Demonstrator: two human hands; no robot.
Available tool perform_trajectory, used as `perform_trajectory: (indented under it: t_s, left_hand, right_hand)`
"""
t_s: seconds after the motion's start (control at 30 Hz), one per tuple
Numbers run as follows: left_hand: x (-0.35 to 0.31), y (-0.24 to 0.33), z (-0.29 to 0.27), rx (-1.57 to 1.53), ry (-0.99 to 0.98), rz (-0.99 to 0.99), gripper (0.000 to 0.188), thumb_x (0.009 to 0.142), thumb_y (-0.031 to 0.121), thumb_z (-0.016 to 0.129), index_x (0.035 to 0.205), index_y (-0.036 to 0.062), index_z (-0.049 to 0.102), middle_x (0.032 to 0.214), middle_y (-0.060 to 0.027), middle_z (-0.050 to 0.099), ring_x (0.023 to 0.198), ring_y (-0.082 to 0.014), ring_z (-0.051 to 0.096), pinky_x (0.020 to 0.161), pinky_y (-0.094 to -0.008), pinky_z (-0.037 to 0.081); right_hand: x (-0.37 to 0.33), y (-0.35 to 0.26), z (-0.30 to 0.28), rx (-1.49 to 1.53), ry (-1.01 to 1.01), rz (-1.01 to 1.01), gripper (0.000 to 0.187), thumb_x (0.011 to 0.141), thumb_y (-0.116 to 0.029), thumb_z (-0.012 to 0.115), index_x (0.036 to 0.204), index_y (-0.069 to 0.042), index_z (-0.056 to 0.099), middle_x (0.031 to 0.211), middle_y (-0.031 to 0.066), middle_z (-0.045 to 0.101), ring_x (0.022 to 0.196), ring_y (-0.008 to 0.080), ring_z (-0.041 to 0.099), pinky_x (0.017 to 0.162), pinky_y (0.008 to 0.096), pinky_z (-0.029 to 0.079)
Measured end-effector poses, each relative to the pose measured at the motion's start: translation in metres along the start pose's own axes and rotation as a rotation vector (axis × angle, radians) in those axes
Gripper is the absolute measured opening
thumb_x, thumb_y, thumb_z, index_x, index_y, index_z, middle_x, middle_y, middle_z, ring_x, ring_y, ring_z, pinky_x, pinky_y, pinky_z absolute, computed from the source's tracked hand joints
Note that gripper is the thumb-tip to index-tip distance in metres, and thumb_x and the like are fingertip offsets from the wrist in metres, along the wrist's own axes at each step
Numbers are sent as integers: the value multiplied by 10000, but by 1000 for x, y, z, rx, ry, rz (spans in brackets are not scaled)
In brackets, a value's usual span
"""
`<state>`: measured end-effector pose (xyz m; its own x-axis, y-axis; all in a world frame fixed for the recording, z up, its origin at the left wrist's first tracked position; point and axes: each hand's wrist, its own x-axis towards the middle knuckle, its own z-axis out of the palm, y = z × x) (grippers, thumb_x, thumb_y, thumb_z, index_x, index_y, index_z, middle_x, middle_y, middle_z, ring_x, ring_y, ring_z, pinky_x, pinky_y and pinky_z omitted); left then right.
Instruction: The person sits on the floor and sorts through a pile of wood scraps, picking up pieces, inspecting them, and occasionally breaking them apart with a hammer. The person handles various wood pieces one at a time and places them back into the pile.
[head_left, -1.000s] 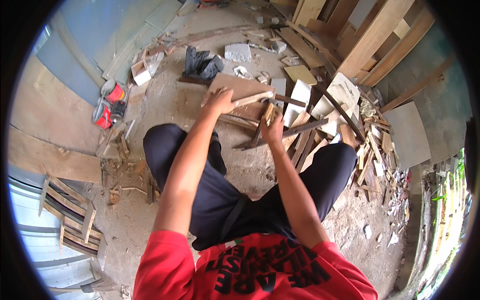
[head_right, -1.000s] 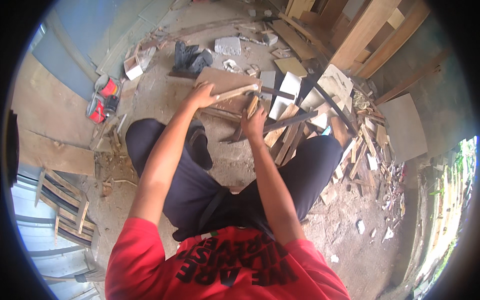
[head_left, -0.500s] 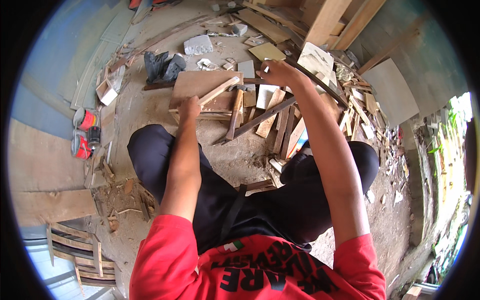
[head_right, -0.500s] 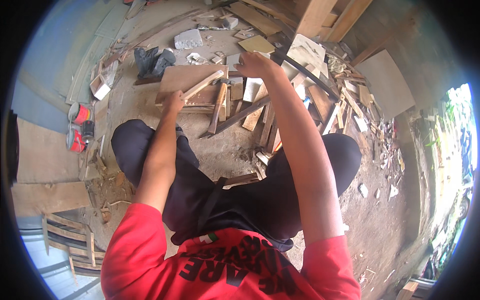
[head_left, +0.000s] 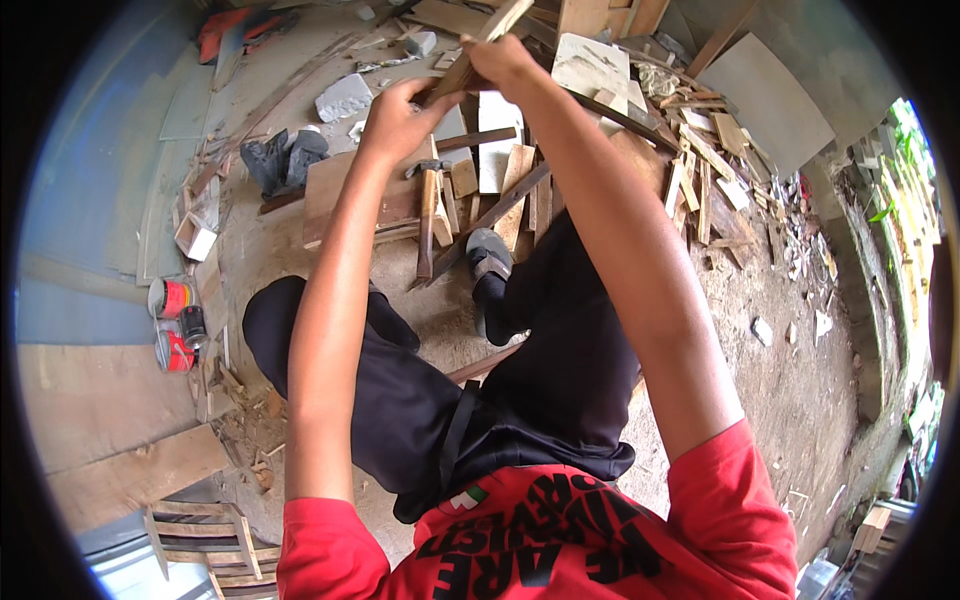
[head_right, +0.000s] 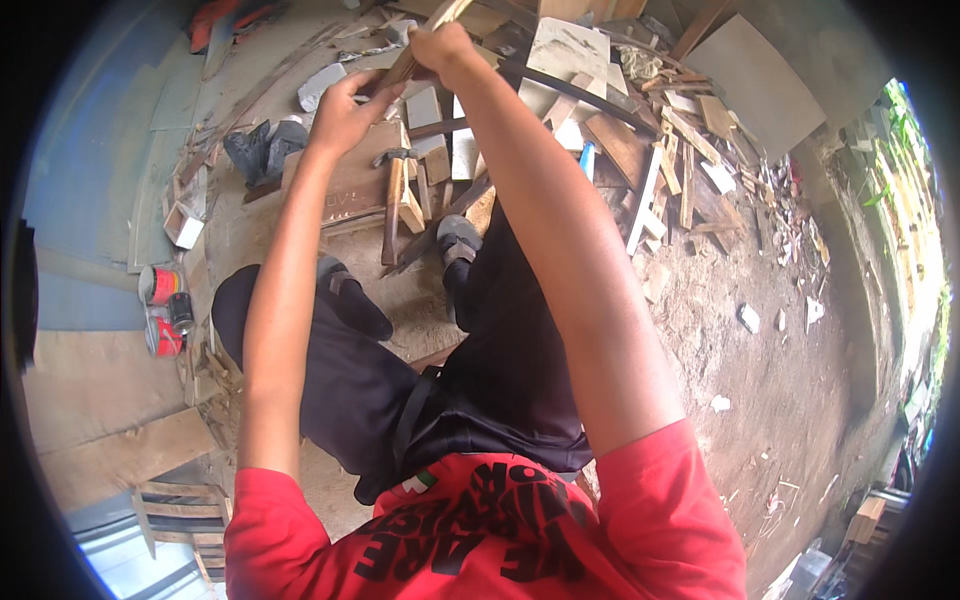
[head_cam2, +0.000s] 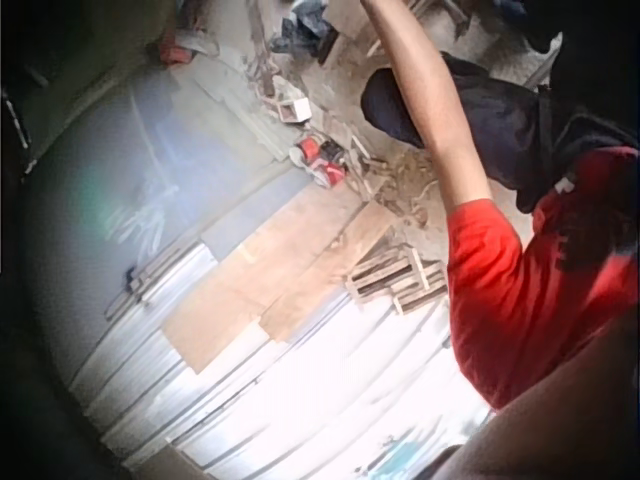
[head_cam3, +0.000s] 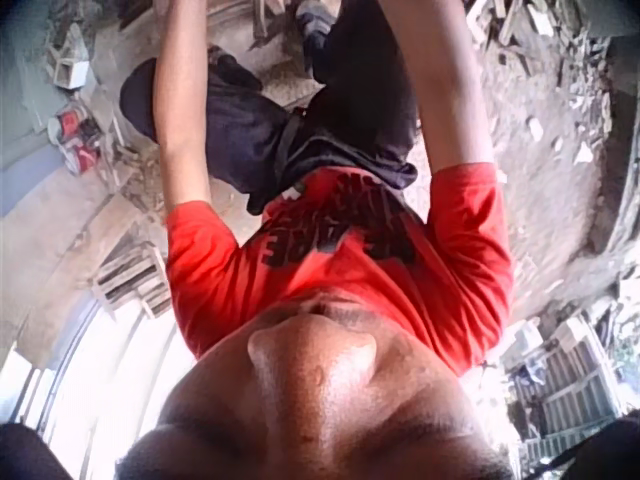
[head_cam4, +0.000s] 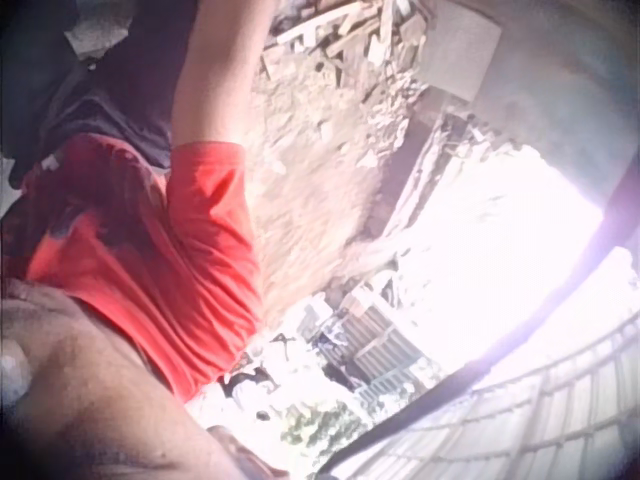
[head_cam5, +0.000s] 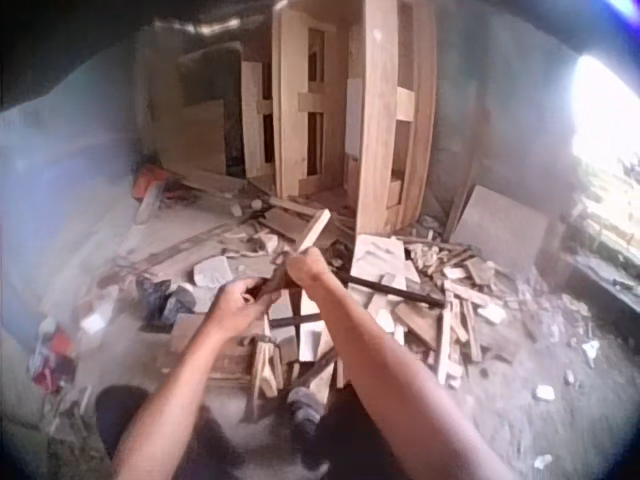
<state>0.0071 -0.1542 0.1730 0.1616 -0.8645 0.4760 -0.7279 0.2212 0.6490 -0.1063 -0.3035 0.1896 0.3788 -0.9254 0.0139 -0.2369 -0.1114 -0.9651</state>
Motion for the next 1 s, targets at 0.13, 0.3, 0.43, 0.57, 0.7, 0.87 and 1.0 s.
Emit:
perform_trajectory:
  t_s: [0.13, 0.3, 0.43, 0.57, 0.7, 0.87, 1.0]
  left_hand:
    - [6, 5, -18, 124, -449, -20, 607, 902, 455, 647, 1315, 17, 567, 1307, -174, 600, 1220, -266, 558, 1028, -365, 425]
    - [-11, -38, -76, 457, -970, -209, 517, 902, 370, 668, 1249, -7, 591, 1189, -202, 649, 1113, -293, 619, 973, -386, 466]
    - [-10, -87, -105, 351, -683, -368, 405, 918, 277, 654, 1183, -27, 619, 1076, -114, 678, 990, -183, 623, 885, -325, 476]
    - [7, -106, -59, 205, -650, -290, 374, 942, 258, 627, 1187, -24, 618, 1065, -85, 674, 985, -158, 609, 872, -300, 464]
    - [9, -82, -53, 128, -717, -337, 366, 953, 240, 613, 1214, -17, 607, 1106, -84, 663, 1034, -152, 601, 929, -303, 452]
    - [17, -72, -42, 38, -777, -350, 386, 965, 248, 596, 1243, -20, 589, 1154, -96, 648, 1084, -152, 586, 976, -309, 437]
    - [16, -64, -38, -65, -804, -398, 408, 975, 253, 581, 1289, -6, 557, 1156, -89, 646, 1084, -153, 589, 981, -306, 433]
  right_hand:
    - [26, 49, -62, -360, 88, -86, 420, 888, -379, 650, 842, 38, 658, 696, 130, 647, 624, 216, 635, 591, 373, 519]
    - [-22, 265, -162, -678, 128, 293, 396, 839, -281, 623, 1061, 46, 648, 840, 235, 697, 769, 312, 705, 658, 434, 553]
    - [-85, 364, -154, -521, 283, 491, 561, 844, -304, 682, 1224, 83, 536, 1060, 327, 613, 986, 415, 620, 835, 461, 519]
    - [-128, 462, -122, -861, 636, -4, 812, 863, -407, 664, 1362, 138, 329, 1285, 382, 443, 1218, 498, 444, 1019, 497, 406]
    - [-166, 442, -45, -744, 365, 232, 823, 837, -520, 665, 1338, 68, 382, 1237, 285, 479, 1158, 429, 504, 939, 523, 437]
    - [-188, 413, 6, -855, 269, 387, 1016, 704, -625, 749, 1364, 43, 362, 1241, 217, 487, 1187, 380, 487, 965, 501, 419]
    - [-165, 401, 9, -948, 233, 339, 1156, 659, -555, 808, 1462, 43, 230, 1272, 209, 474, 1191, 372, 491, 982, 477, 417]
